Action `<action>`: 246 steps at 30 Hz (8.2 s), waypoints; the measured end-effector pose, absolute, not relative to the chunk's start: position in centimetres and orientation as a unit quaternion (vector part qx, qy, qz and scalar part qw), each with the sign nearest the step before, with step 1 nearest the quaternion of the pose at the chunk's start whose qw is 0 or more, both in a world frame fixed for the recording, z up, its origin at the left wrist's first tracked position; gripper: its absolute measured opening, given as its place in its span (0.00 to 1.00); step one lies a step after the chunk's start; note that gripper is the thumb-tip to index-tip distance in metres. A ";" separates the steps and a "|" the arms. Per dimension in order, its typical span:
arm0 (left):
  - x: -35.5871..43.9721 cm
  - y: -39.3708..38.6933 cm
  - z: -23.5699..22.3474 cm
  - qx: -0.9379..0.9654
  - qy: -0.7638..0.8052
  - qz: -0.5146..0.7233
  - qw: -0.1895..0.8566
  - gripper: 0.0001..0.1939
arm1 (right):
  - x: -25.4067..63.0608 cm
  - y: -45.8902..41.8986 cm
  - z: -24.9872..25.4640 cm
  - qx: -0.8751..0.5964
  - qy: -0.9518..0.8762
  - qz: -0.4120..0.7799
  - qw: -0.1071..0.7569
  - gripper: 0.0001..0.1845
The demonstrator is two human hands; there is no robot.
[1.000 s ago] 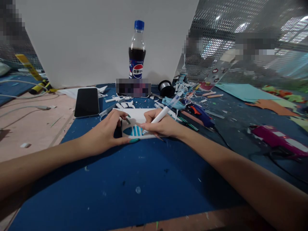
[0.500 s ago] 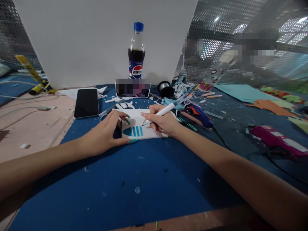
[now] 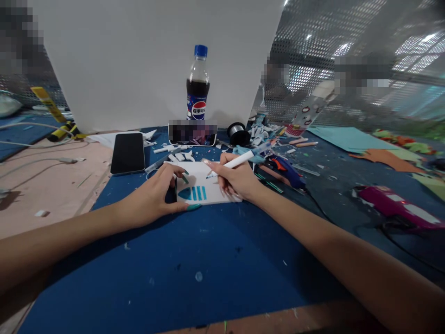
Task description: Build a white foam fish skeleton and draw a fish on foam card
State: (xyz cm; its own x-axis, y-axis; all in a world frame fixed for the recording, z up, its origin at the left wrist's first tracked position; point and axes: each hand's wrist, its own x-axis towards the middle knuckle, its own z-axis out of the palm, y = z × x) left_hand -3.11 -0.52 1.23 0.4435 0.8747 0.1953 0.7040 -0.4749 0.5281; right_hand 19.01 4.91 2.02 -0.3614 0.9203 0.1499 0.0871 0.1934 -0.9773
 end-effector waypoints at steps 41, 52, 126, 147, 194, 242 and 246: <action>-2.7 -0.8 1.1 0.838 0.476 0.209 0.166 0.26 | 19.4 4.4 1.4 -0.406 -0.653 0.422 0.479 0.18; -2.7 -0.8 1.4 0.839 0.477 0.204 0.164 0.26 | 19.1 4.1 1.9 -0.390 -0.687 0.464 0.401 0.21; -2.8 -0.7 1.0 0.844 0.478 0.200 0.140 0.28 | 18.9 4.1 1.9 -0.357 -0.752 0.441 0.336 0.24; -2.9 -0.8 1.1 0.840 0.482 0.200 0.148 0.29 | 19.0 4.0 2.1 -0.348 -0.746 0.464 0.328 0.24; -2.8 -0.9 1.3 0.839 0.481 0.204 0.149 0.27 | 19.2 3.9 2.3 -0.339 -0.749 0.472 0.318 0.23; -2.9 -0.8 1.2 0.845 0.477 0.196 0.141 0.28 | 19.1 3.9 1.8 -0.328 -0.747 0.466 0.342 0.24; -2.9 -0.8 1.3 0.843 0.480 0.197 0.142 0.28 | 19.1 3.8 2.0 -0.326 -0.748 0.469 0.338 0.24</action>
State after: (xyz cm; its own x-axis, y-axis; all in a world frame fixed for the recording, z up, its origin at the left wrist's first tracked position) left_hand -2.87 -0.84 1.27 0.4610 0.8657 0.1951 0.7535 -0.4980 0.4293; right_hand 19.11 3.77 2.04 -0.5597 0.8042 0.2000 0.1713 0.3484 -0.9216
